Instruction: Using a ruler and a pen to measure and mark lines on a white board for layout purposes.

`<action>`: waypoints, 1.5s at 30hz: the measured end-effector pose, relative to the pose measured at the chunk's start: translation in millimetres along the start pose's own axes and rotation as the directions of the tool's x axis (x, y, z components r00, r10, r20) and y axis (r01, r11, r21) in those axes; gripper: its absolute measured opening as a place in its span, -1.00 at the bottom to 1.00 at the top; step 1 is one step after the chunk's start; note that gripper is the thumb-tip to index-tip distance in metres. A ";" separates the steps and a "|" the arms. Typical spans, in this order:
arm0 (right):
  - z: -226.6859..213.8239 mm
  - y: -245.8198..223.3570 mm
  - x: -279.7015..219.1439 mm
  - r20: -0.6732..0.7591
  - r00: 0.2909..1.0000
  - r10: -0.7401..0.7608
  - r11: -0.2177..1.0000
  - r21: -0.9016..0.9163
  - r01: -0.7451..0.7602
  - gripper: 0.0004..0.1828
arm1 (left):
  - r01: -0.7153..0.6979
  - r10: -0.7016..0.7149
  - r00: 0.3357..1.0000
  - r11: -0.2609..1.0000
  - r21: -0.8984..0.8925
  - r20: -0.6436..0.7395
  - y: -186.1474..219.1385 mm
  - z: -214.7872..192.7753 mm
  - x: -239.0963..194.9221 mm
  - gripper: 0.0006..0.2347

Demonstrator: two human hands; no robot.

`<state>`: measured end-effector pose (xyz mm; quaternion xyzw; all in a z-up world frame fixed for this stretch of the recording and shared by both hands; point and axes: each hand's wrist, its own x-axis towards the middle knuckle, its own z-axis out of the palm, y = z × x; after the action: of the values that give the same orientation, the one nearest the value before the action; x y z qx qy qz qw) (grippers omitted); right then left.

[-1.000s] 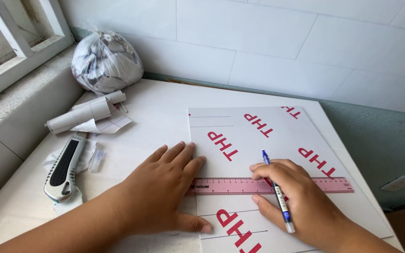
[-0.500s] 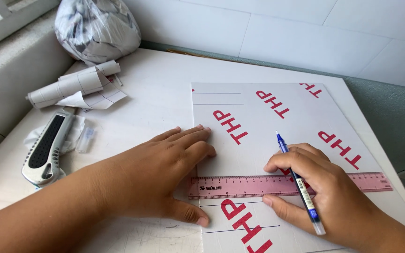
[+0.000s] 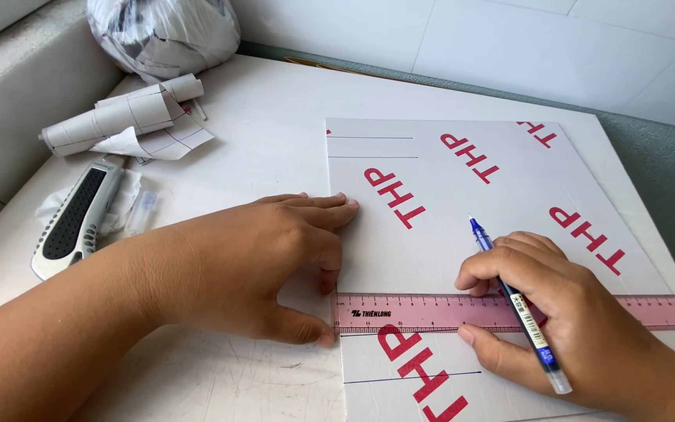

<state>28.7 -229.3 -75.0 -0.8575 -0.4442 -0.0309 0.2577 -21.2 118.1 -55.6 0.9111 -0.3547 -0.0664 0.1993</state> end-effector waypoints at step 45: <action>-1.2 11.5 1.4 0.027 0.999 -0.038 0.999 -0.015 0.039 -0.61 | -0.099 0.100 0.994 0.995 0.021 -0.050 5.3 1.3 2.9 -0.76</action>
<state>38.7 -234.2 -78.4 -0.8511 -0.4637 -0.0280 0.2445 -22.7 112.2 -54.6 0.8954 -0.3951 -0.0301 0.2030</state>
